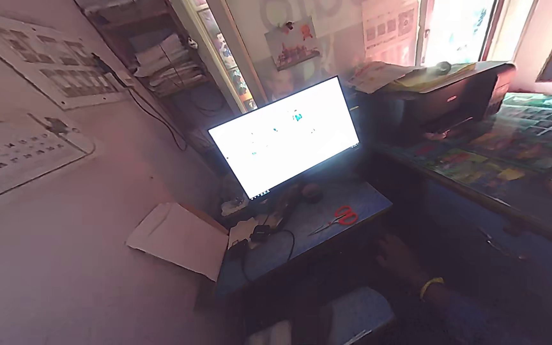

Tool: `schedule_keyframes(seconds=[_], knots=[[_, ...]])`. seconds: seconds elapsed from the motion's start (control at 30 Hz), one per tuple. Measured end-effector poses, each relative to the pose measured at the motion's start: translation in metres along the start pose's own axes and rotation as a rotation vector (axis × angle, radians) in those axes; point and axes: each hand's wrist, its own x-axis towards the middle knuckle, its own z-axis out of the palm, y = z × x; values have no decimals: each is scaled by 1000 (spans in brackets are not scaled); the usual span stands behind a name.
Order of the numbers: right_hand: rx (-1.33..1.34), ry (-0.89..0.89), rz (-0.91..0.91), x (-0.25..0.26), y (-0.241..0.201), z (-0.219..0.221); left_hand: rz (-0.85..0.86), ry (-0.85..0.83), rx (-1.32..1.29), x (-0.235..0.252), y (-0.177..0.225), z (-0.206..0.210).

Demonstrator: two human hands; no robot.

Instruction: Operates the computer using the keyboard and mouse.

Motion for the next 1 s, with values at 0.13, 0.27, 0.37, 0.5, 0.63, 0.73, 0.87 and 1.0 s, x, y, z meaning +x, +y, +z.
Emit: schedule_keyframes(seconds=[0.13,0.27,0.37,0.5,0.63,0.73,0.87,1.0], knots=[[1,27,-17,0,2,2,92,-66,55,17,26,4],[19,40,-10,-1,3,4,74,-120,30,27,48,4],[26,38,4,-2,1,4,65,-70,17,32,50,15],[3,22,45,-2,0,0,41,128,-160,44,33,48],[-3,20,61,-1,-1,0,-34,154,-274,40,31,47],[7,4,71,-3,-1,1,-46,136,-186,38,32,49],[18,12,71,-1,3,3,-39,135,-149,38,35,46],[33,19,69,-4,4,7,11,132,-162,35,37,41]])
